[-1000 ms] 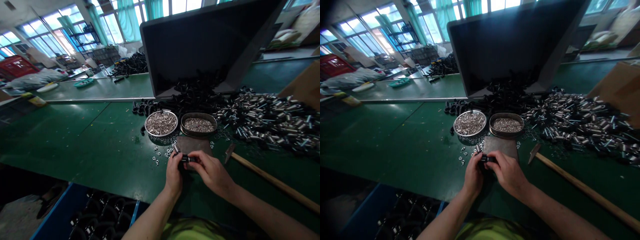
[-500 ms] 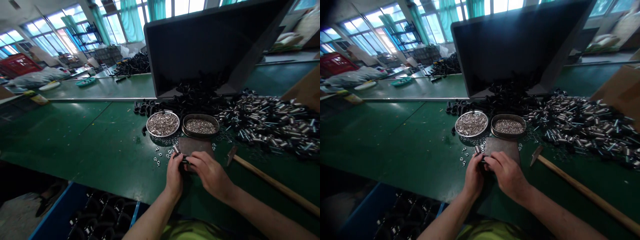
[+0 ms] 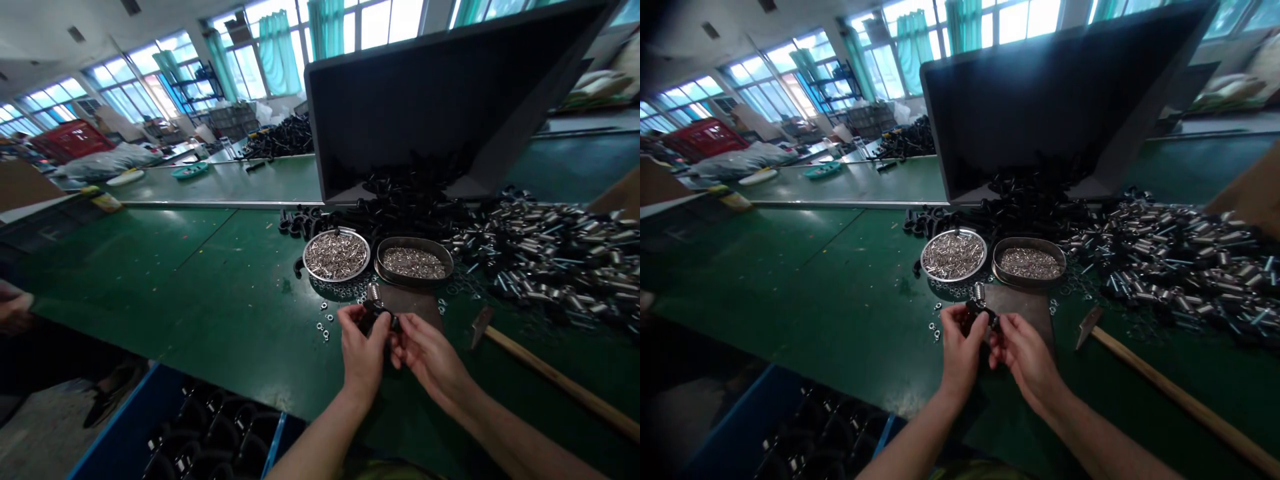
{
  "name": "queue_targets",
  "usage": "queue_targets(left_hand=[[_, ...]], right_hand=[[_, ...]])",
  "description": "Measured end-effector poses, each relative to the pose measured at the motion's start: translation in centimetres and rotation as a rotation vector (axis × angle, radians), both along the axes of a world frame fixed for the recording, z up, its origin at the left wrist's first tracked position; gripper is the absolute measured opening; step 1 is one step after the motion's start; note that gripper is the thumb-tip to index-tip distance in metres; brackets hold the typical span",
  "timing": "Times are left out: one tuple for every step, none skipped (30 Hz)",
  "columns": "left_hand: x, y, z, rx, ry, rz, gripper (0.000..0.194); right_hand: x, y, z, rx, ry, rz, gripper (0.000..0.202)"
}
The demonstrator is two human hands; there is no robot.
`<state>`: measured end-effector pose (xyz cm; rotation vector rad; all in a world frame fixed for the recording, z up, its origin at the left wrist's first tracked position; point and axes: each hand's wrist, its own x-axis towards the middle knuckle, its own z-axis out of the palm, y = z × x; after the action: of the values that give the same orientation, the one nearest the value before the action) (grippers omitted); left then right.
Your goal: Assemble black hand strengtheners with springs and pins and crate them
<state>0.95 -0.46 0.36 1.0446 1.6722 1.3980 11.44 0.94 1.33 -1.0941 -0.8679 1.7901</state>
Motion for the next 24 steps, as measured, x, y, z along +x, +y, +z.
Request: queue_targets(left_hand=[[0.0,0.0,0.0,-0.020,0.073,-0.005,0.049],[-0.2,0.1,0.1,-0.052,0.135,-0.036,0.057],[-0.4,0.2,0.1,-0.092,0.185,-0.080,0.063],[-0.7,0.3,0.1,-0.133,0.224,-0.122,0.064],[-1.0,0.5,0.1,-0.169,0.258,-0.159,0.062],[-1.3,0.6,0.1,-0.191,0.301,-0.191,0.058],[-1.6,0.7,0.0,-0.198,0.357,-0.219,0.055],[-1.7,0.8,-0.1,-0.192,0.428,-0.246,0.054],[-1.8,0.9,-0.2,-0.176,0.511,-0.273,0.054],[-1.7,0.9,-0.3,-0.150,0.598,-0.309,0.055],[-1.5,1.0,-0.4,-0.118,0.683,-0.350,0.055],[-1.3,1.0,-0.5,-0.081,0.761,-0.392,0.054],[-1.1,1.0,-0.6,-0.045,0.828,-0.429,0.051],[-1.0,1.0,-0.8,-0.013,0.882,-0.457,0.048],[-0.8,1.0,-1.0,0.012,0.921,-0.475,0.046],[-0.7,1.0,-1.2,0.027,0.946,-0.484,0.045],[-0.7,1.0,-1.4,0.038,0.959,-0.486,0.046],[-0.7,1.0,-1.6,0.048,0.959,-0.483,0.049],[-0.8,1.1,-1.7,0.059,0.950,-0.479,0.053],[-0.8,1.1,-1.9,0.069,0.936,-0.476,0.057],[-0.9,1.1,-2.0,0.077,0.921,-0.475,0.060],[-0.9,1.2,-2.1,0.083,0.909,-0.476,0.062],[-0.9,1.2,-2.2,0.085,0.902,-0.480,0.062],[-0.9,1.3,-2.2,0.085,0.899,-0.484,0.061]], right_hand=[[0.0,0.2,-0.2,-0.035,-0.002,-0.004,0.041],[0.2,0.6,-0.4,-0.052,-0.051,0.035,0.043],[0.6,1.2,-0.5,-0.049,-0.139,0.121,0.045],[1.0,2.0,-0.4,-0.017,-0.260,0.235,0.047],[1.4,3.1,-0.3,0.053,-0.404,0.347,0.048],[1.6,4.3,0.0,0.164,-0.556,0.421,0.047],[1.7,5.7,0.3,0.311,-0.704,0.443,0.042],[1.5,7.1,0.6,0.492,-0.846,0.421,0.035],[1.0,8.6,0.9,0.679,-0.969,0.374,0.027],[0.1,10.1,1.0,0.849,-1.066,0.328,0.019],[-0.9,11.6,1.1,0.990,-1.139,0.310,0.015],[-2.2,12.8,1.0,1.076,-1.182,0.319,0.016],[-3.5,14.0,0.8,1.129,-1.209,0.340,0.016],[-4.7,15.0,0.6,1.153,-1.223,0.365,0.015],[-5.8,15.7,0.3,1.162,-1.229,0.386,0.013],[-6.6,16.3,0.0,1.174,-1.240,0.405,0.011],[-7.3,16.8,-0.3,1.182,-1.251,0.418,0.009],[-7.7,17.0,-0.5,1.185,-1.261,0.425,0.008],[-7.8,17.2,-0.7,1.183,-1.268,0.426,0.008],[-7.9,17.3,-0.8,1.177,-1.271,0.424,0.008],[-7.8,17.3,-0.9,1.167,-1.271,0.419,0.008],[-7.7,17.3,-0.9,1.153,-1.268,0.412,0.007],[-7.5,17.3,-0.9,1.134,-1.263,0.401,0.007],[-7.3,17.3,-0.8,1.112,-1.256,0.384,0.008]])
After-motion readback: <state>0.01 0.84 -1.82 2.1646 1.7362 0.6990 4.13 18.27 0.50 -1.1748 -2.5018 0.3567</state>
